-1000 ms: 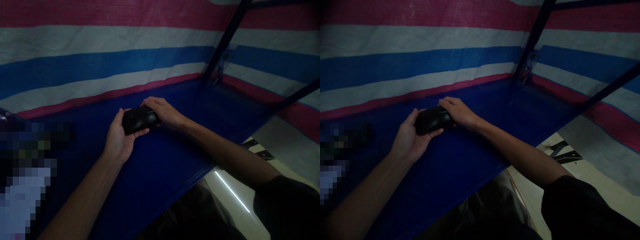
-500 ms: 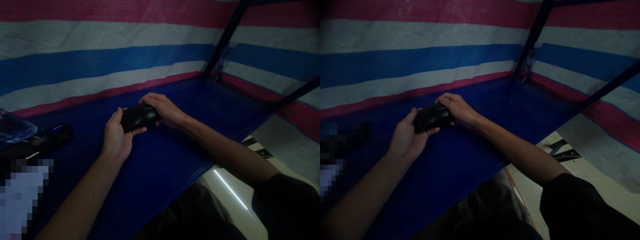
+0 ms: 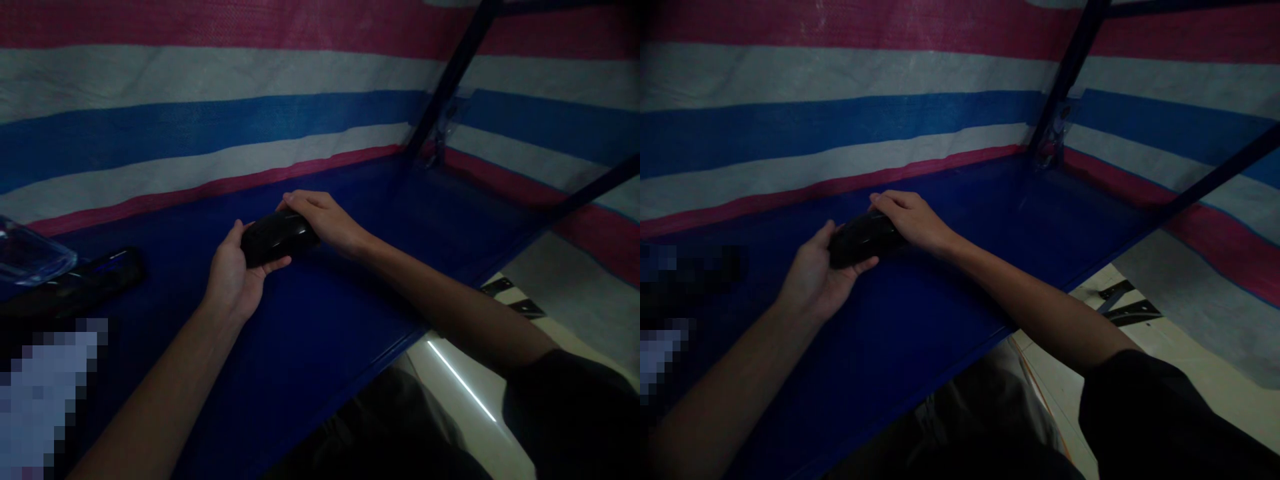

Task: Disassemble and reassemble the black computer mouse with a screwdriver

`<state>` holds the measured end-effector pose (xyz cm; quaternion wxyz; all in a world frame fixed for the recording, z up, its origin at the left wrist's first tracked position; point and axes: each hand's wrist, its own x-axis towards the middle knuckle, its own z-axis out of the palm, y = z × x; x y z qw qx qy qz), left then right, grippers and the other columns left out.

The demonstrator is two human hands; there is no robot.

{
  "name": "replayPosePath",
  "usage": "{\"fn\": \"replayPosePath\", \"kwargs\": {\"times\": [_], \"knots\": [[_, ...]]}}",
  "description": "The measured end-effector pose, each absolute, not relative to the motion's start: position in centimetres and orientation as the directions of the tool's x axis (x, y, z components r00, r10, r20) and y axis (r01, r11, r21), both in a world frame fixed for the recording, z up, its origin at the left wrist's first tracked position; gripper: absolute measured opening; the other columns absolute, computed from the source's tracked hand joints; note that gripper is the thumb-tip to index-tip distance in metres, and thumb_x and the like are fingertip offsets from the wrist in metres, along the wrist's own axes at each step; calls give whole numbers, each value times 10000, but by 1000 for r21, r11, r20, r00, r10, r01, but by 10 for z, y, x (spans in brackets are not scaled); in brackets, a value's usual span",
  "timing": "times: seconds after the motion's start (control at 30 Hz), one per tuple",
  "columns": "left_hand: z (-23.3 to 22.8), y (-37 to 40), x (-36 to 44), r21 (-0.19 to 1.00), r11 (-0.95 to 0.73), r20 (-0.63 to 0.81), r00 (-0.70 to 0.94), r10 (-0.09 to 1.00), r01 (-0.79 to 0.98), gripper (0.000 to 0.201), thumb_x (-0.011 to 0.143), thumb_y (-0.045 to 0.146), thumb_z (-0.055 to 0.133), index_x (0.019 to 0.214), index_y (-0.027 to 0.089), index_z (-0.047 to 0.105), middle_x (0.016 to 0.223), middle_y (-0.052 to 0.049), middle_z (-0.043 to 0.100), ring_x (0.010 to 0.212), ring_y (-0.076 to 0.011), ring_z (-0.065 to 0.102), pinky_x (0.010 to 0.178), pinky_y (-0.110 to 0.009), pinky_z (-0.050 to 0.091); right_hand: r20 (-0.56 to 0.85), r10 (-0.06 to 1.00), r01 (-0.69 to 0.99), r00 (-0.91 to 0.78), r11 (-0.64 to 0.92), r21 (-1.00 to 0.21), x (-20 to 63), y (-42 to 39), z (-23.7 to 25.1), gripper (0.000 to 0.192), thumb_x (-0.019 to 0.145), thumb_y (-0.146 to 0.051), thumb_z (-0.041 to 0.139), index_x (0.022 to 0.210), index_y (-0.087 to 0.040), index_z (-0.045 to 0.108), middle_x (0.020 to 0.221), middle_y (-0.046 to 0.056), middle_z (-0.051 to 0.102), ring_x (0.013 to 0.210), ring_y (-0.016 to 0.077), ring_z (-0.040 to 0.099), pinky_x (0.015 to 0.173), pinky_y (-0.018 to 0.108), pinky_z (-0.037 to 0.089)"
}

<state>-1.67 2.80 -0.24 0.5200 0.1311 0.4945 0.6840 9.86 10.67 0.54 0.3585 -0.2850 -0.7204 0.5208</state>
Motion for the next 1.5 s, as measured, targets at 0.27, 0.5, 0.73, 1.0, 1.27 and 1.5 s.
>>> {"fn": "replayPosePath", "kwargs": {"times": [0.27, 0.5, 0.73, 1.0, 1.27, 1.5], "knots": [[-3, 26, -17, 783, -20, -265, -363, 894, -621, 282, 911, 378, 437, 855, 147, 590, 835, -78, 651, 689, -177, 649, 491, -274, 570, 92, 781, 135, -618, 220, -966, 103, 110, 6, 249, 920, -328, 424, 858, -140, 574, 627, -27, 473, 449, 64, 429, 342, 174, 283], [1, 25, -18, 750, -45, -244, -339, 909, -660, 318, 912, 417, 428, 865, 144, 583, 900, -118, 669, 786, -232, 674, 534, -337, 609, 142, 762, 92, -632, 255, -963, 109, 116, 10, 269, 934, -304, 422, 884, -122, 614, 656, -17, 509, 484, 51, 444, 358, 150, 284], [2, 27, -15, 760, -7, -284, -342, 896, -650, 273, 946, 302, 376, 881, 130, 578, 836, -81, 663, 690, -170, 661, 500, -285, 594, 227, 731, 92, -644, 369, -925, 108, 116, 7, 438, 959, -453, 382, 836, -118, 636, 642, -9, 545, 511, 62, 479, 466, 182, 357], [2, 29, -15, 783, 36, -345, -386, 856, -621, 287, 957, 230, 333, 849, 119, 575, 739, -57, 640, 592, -145, 636, 411, -235, 550, 447, 402, -29, -799, 717, -697, 114, 118, 6, 341, 904, -412, 537, 1072, -134, 641, 1027, 25, 678, 926, 115, 609, 818, 237, 442], [1, 25, -19, 758, 9, -283, -316, 906, -653, 362, 957, 351, 339, 867, 117, 601, 755, -60, 634, 628, -150, 634, 466, -252, 567, 513, 303, -42, -803, 830, -557, 112, 118, 3, 340, 936, -402, 489, 1083, -130, 630, 1074, 50, 670, 1002, 133, 596, 882, 272, 424], [-2, 24, -15, 917, -15, -143, -365, 920, -397, 250, 851, 393, 550, 858, 162, 643, 865, -64, 660, 789, -195, 643, 516, -255, 556, 464, 620, 141, -632, 681, -718, 112, 111, 4, 552, 969, -535, 275, 884, -138, 649, 775, 15, 606, 725, 104, 547, 672, 229, 384]]}}
